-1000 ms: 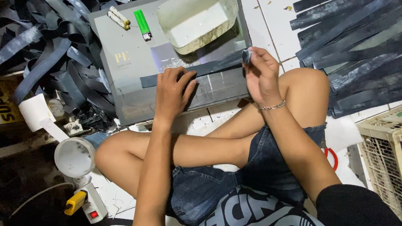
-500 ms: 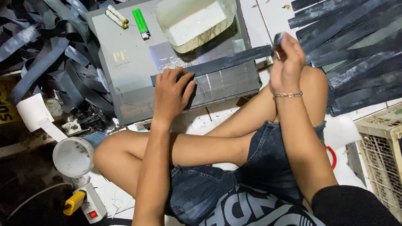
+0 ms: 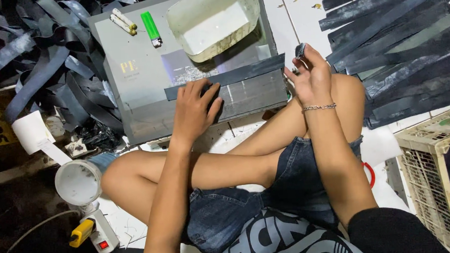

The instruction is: Applying adhesive to leather strips and pressing them onto a work surface

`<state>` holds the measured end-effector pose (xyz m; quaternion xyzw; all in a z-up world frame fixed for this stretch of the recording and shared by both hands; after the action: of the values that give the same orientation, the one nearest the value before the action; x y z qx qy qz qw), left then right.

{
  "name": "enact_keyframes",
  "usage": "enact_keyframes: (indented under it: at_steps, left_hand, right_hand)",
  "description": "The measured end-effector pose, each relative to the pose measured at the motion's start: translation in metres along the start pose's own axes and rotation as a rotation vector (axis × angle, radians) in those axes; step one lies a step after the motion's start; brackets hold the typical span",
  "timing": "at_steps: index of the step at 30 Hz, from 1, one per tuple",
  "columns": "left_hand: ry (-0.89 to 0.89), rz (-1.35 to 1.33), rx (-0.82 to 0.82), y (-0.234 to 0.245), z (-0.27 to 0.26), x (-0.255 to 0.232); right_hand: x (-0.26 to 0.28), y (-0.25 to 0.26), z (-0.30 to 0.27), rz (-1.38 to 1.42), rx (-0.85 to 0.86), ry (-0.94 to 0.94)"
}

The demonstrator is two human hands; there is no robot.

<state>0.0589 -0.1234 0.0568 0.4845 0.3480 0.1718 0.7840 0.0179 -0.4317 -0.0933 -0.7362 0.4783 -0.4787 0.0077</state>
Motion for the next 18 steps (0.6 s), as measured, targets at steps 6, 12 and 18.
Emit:
enact_keyframes:
  at_steps: [6, 12, 18]
  left_hand:
    - [-0.024, 0.006, 0.012, -0.002, 0.003, -0.004]
    - [-0.026, 0.003, 0.008, -0.002, 0.0, 0.0]
    - [0.023, 0.027, -0.056, 0.013, -0.004, 0.016]
  right_hand:
    - [0.005, -0.004, -0.002, 0.108, -0.051, 0.018]
    - [0.01, 0.008, 0.011, 0.14, -0.06, 0.122]
    - [0.022, 0.003, 0.005, 0.078, -0.075, 0.165]
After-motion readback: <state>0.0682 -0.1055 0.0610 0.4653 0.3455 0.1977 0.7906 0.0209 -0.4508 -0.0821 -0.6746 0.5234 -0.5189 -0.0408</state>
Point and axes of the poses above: each hand's wrist, its own z-axis towards the middle knuckle, its own y-axis out of the back of the hand, x = y × z, the point moved 10 cm from there along z, towards the middle knuckle, and after that the axes turned 4 degrees about x, right-handed, at the moved point
